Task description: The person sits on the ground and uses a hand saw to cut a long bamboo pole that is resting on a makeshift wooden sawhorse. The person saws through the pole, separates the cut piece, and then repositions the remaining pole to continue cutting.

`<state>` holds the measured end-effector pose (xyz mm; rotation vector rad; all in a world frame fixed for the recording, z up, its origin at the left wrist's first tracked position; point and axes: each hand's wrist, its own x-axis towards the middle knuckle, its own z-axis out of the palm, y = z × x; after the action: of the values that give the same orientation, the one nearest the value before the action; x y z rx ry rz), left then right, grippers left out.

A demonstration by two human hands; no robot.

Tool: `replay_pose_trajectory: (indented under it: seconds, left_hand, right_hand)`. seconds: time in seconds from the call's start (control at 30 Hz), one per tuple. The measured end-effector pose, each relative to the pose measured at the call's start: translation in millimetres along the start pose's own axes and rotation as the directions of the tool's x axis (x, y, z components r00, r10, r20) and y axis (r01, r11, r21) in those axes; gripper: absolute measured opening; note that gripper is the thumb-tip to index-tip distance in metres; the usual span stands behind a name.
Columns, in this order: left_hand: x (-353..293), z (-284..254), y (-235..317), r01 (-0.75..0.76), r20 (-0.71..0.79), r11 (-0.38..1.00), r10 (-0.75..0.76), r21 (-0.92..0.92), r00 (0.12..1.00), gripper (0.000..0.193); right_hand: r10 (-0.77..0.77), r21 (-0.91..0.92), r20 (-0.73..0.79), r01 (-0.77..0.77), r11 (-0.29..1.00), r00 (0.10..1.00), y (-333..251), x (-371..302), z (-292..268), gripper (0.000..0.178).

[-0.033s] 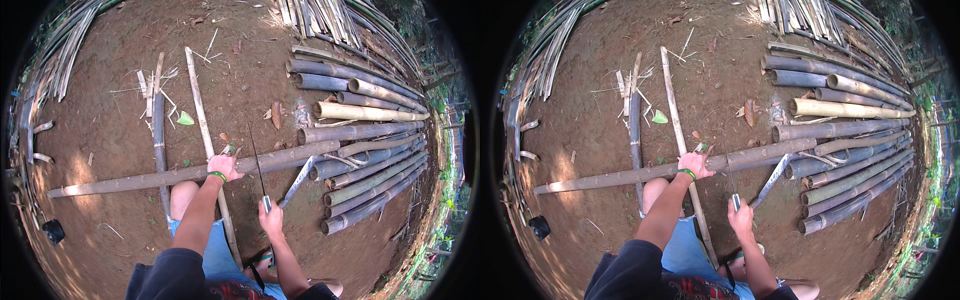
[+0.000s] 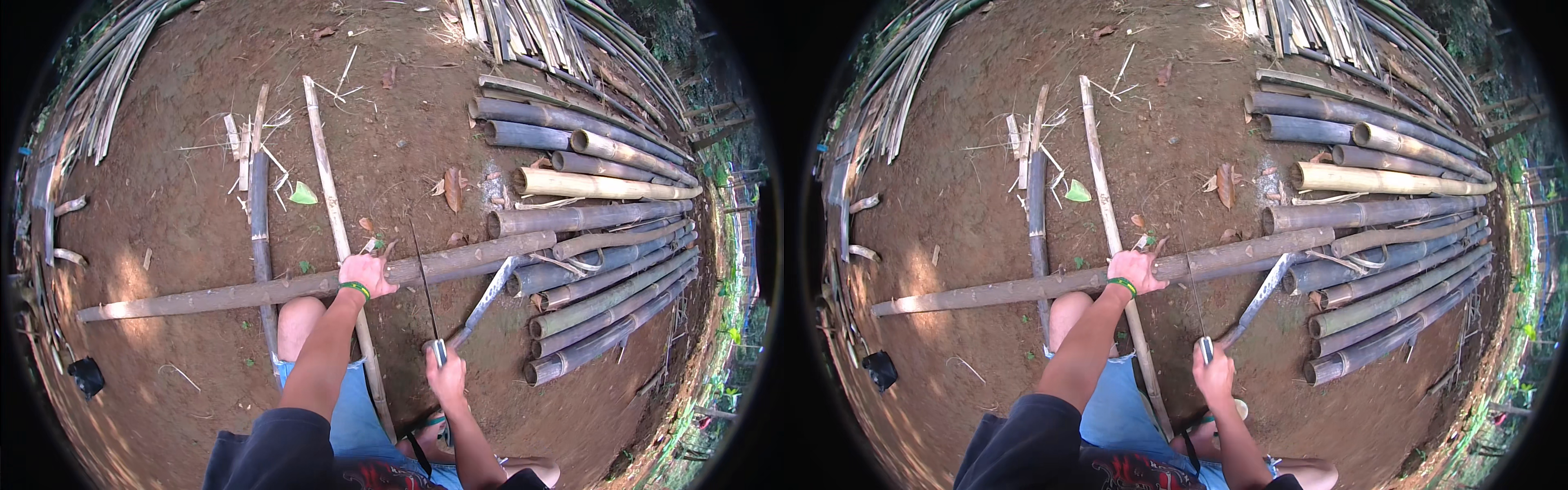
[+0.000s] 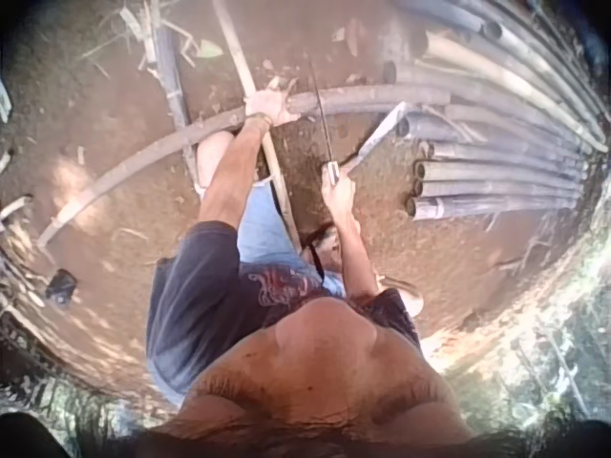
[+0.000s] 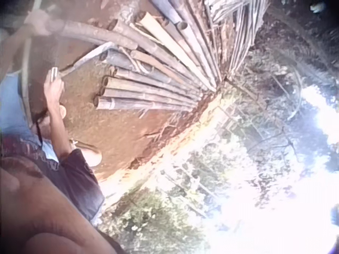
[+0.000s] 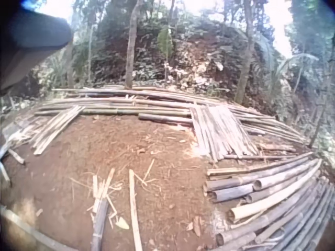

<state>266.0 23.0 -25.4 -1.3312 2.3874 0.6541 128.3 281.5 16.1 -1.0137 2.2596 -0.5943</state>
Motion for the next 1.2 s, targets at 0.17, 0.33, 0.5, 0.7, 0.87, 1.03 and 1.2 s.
replay_pose_trajectory:
  seconds: [0.17,0.33,0.5,0.7,0.87,1.03,1.2]
  left_hand:
    - [4,2,9,-0.012,-0.039,0.999,0.013,0.030,0.999,0.070]
    - [2,14,6,-0.022,-0.055,1.000,0.022,0.013,0.998,0.069]
    - [2,14,0,-0.019,-0.087,1.000,0.021,0.022,0.996,0.067]
    - [4,6,13,-0.046,-0.097,0.998,0.049,0.031,0.994,0.067]
    - [0,11,-3,-0.026,-0.061,1.000,0.026,-0.001,0.998,0.069]
    - [-2,5,4,-0.024,-0.075,1.000,0.023,-0.013,0.997,0.068]
    - [4,3,8,-0.036,-0.053,0.999,0.037,0.020,0.998,0.068]
  right_hand:
    - [-0.014,-0.063,-0.017,0.013,0.998,1.000,-5,59,27,0.037]
    - [0.004,-0.031,-0.007,-0.004,1.000,1.000,-50,76,15,0.036]
    - [0.091,0.022,0.011,-0.091,0.996,0.996,8,-30,-10,0.032]
    - [-0.004,-0.017,-0.065,0.003,1.000,0.998,-38,104,31,0.040]
    - [0.077,0.014,0.020,-0.077,0.997,0.997,-8,8,8,0.033]
    - [0.125,-0.021,0.037,-0.124,0.992,0.992,-8,17,9,0.033]
    - [-0.004,-0.086,-0.008,0.003,0.996,1.000,-59,103,19,0.040]
